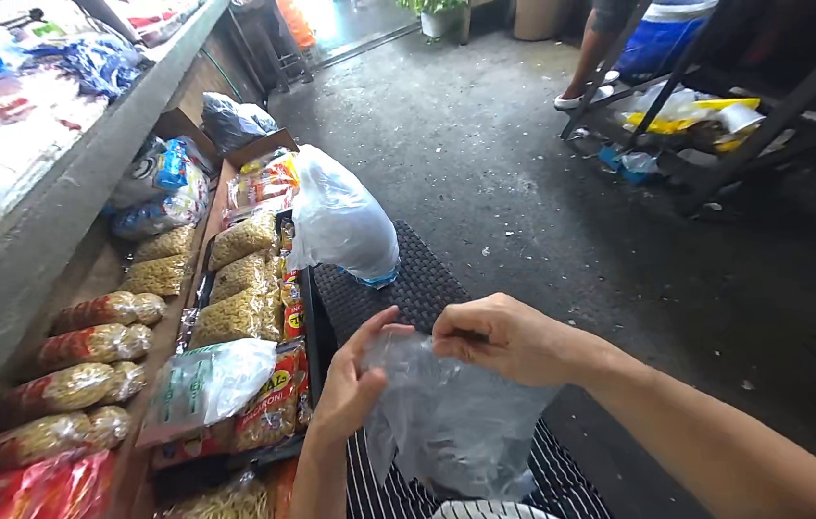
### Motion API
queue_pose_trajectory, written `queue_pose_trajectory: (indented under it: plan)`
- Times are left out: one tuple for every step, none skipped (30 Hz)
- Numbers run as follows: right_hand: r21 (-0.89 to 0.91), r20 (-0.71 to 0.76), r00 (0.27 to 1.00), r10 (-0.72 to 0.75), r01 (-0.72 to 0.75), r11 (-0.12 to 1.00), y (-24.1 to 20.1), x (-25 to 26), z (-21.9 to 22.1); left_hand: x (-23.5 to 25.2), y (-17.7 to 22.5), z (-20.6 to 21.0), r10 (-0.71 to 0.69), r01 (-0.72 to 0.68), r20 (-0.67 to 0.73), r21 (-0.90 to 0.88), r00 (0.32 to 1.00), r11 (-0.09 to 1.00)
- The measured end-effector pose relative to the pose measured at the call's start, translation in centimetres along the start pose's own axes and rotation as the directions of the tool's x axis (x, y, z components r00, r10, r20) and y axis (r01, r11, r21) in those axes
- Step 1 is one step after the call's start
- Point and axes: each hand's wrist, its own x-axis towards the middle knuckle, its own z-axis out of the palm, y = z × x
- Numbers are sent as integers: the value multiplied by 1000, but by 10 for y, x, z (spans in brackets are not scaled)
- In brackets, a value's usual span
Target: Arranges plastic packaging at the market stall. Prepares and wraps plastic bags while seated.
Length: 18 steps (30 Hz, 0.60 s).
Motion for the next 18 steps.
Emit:
queue_pose_trajectory:
  plan:
    - [-42, -3, 999, -36, 36, 998, 0, 2, 3, 6, 7, 5, -6, 6, -39, -15, 999, 1000]
    - [-75, -20, 998, -60, 58, 995, 1, 4, 6, 10, 13, 11, -18, 13, -86, -58, 996, 998]
    - [-102, -53, 996, -66, 60, 993, 2, 5, 7, 13, 18, 17, -24, 8, -133, -119, 991, 993]
    - [-110, -89, 995, -55, 45, 993, 4, 4, 4, 13, 19, 20, -24, -9, -180, -178, 983, 984]
    - [-88, -109, 994, -27, 17, 996, 6, 3, 0, 13, 20, 21, -19, -31, -228, -215, 974, 976]
    - [-47, -105, 994, 11, -16, 999, 7, 1, -6, 11, 18, 21, -8, -59, -280, -232, 960, 971]
    - [-5, -94, 995, 42, -43, 999, 9, -2, -12, 10, 15, 20, 12, -93, -320, -239, 947, 967]
    - [18, -87, 995, 57, -55, 998, 11, -4, -15, 8, 13, 18, 39, -125, -328, -245, 944, 961]
    - [33, -93, 994, 54, -51, 998, 13, -5, -17, 6, 12, 18, 60, -150, -332, -254, 941, 956]
    - [46, -110, 993, 39, -34, 998, 15, -4, -17, 6, 11, 19, 71, -169, -332, -276, 941, 946]
    - [58, -133, 991, 26, -18, 998, 15, -1, -16, 5, 12, 22, 72, -181, -330, -312, 941, 933]
    - [69, -163, 986, 19, -7, 998, 15, 1, -14, 6, 12, 26, 62, -188, -343, -346, 937, 919]
    - [74, -213, 977, 9, 7, 997, 16, 5, -11, 7, 13, 30, 46, -195, -373, -371, 927, 908]
    - [75, -278, 961, -13, 35, 997, 19, 9, -8, 8, 11, 31, 32, -201, -409, -379, 912, 903]
    - [86, -334, 941, -47, 81, 993, 24, 14, -7, 8, 9, 31, 26, -204, -424, -379, 905, 903]
    - [125, -362, 929, -82, 135, 983, 29, 19, -6, 6, 6, 28, 38, -196, -393, -371, 919, 908]
    - [219, -362, 928, -88, 176, 960, 32, 23, -7, 3, 2, 24, 71, -182, -307, -350, 949, 919]
    - [370, -342, 939, -49, 182, 911, 31, 26, -9, 0, 1, 20, 94, -156, -200, -322, 975, 934]
